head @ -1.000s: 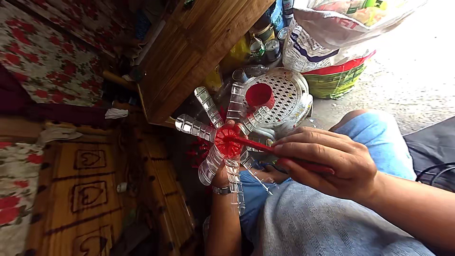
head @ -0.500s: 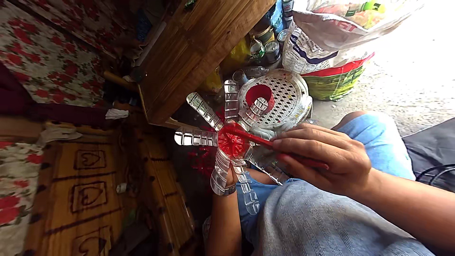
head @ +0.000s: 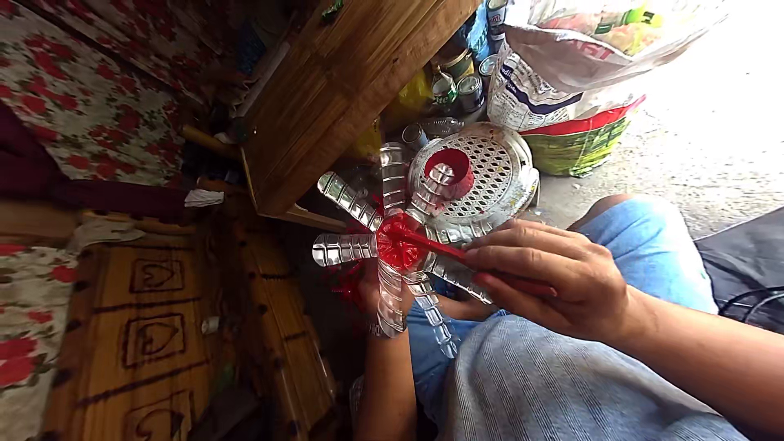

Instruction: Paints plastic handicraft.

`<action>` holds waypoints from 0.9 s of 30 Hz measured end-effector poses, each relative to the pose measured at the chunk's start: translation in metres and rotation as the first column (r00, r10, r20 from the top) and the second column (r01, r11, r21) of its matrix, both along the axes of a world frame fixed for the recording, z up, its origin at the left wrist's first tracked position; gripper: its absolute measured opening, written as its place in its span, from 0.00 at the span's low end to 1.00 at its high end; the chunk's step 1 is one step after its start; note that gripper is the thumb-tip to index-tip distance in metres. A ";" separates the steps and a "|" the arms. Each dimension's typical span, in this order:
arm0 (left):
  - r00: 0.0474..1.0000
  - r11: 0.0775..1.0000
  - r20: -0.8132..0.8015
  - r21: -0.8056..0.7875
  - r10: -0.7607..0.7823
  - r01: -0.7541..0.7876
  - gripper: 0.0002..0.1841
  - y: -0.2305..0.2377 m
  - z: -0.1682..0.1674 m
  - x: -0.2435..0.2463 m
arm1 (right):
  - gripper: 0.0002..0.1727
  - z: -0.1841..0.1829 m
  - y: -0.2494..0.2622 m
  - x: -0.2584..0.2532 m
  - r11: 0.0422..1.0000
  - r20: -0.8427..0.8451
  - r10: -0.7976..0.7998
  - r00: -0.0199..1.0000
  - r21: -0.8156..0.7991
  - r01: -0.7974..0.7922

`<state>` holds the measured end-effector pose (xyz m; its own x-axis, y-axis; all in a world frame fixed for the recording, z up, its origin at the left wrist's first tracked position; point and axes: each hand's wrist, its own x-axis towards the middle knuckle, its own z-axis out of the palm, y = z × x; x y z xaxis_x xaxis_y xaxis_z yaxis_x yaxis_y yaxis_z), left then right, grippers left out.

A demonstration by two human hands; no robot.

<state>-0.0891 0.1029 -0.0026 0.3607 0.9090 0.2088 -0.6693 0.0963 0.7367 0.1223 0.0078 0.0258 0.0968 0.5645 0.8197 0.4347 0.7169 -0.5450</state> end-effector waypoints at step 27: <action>0.988 0.991 -0.134 0.099 -0.074 0.088 0.17 0.003 -0.021 -0.014 | 0.09 0.004 -0.006 0.008 0.998 -0.098 -0.056 0.994 -0.005 0.055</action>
<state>-0.1031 0.1059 -0.0237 0.4627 0.8514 0.2473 -0.5602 0.0646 0.8258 0.1304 0.0021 0.0293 0.2076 0.5580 0.8034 0.4183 0.6918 -0.5886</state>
